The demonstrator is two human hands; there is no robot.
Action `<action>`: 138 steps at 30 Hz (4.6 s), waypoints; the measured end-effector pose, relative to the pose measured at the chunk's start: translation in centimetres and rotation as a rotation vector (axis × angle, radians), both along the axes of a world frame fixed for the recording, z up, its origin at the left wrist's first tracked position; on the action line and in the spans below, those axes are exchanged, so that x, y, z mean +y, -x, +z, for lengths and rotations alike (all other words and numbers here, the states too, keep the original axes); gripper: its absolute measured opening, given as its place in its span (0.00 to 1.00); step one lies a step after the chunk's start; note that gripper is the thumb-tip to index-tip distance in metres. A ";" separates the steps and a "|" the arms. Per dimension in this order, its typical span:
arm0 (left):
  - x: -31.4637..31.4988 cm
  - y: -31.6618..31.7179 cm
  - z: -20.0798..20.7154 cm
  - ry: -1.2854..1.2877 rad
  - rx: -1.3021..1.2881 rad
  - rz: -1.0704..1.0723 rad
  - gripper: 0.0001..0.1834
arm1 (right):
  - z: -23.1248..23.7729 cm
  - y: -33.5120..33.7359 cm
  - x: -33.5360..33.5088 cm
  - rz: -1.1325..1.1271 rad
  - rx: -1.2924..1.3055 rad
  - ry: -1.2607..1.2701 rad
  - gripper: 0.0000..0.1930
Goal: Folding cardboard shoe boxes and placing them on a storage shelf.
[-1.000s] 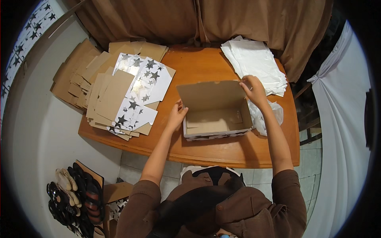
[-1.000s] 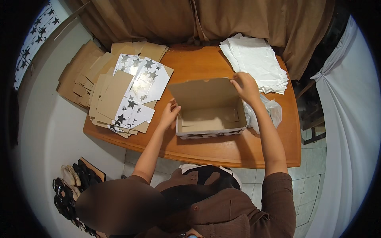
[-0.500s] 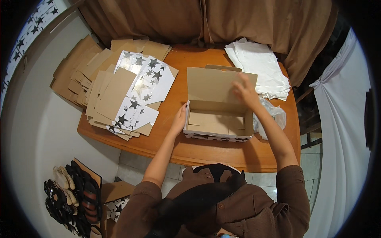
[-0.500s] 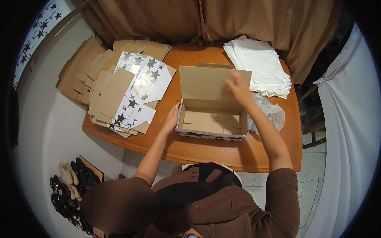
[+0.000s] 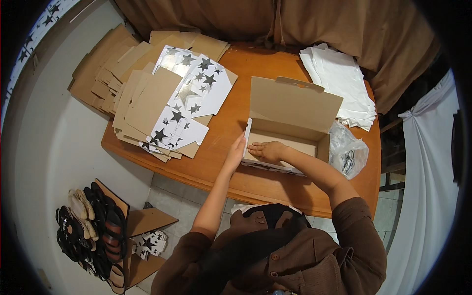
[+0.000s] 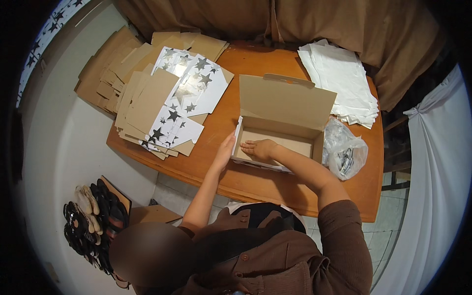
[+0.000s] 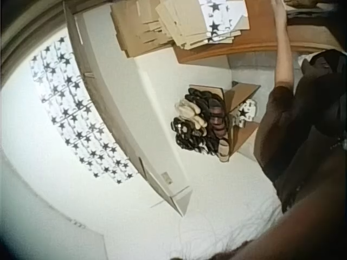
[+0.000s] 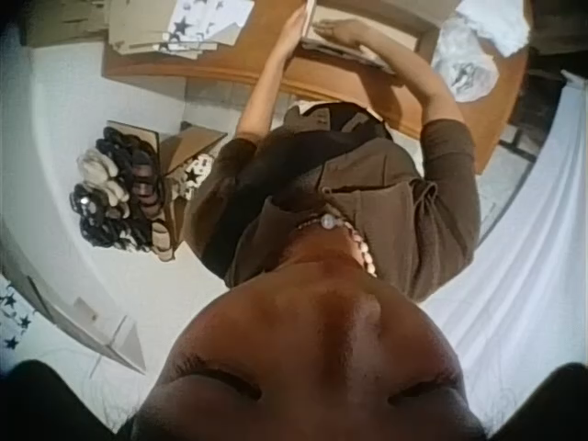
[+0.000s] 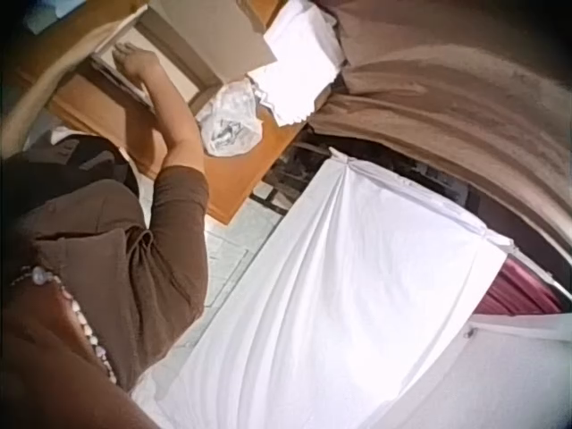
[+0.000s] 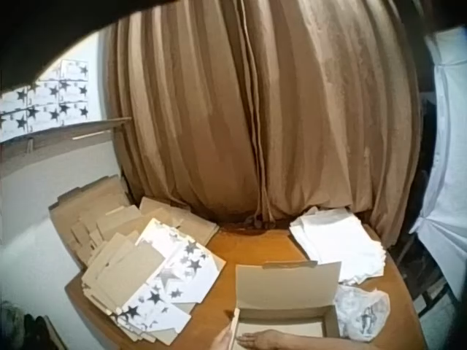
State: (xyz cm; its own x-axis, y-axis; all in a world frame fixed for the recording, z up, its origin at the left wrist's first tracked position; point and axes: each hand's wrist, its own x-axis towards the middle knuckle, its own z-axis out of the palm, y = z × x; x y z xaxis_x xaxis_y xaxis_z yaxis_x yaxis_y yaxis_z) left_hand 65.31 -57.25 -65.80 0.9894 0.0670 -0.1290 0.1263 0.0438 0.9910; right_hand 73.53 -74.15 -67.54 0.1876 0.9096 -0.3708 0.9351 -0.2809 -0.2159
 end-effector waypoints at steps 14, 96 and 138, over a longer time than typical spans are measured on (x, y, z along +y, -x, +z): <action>0.7 0.1 0.5 0.025 0.114 -0.022 0.24 | 4.8 0.3 -8.5 -0.331 -0.151 0.417 0.43; -20.8 1.1 3.8 -1.116 -0.696 -0.480 0.13 | 9.1 2.6 -20.7 -0.040 -0.450 -0.318 0.09; 0.5 6.8 3.3 -1.178 -0.655 0.044 0.16 | 8.1 11.9 -20.1 -0.189 -0.683 -0.633 0.20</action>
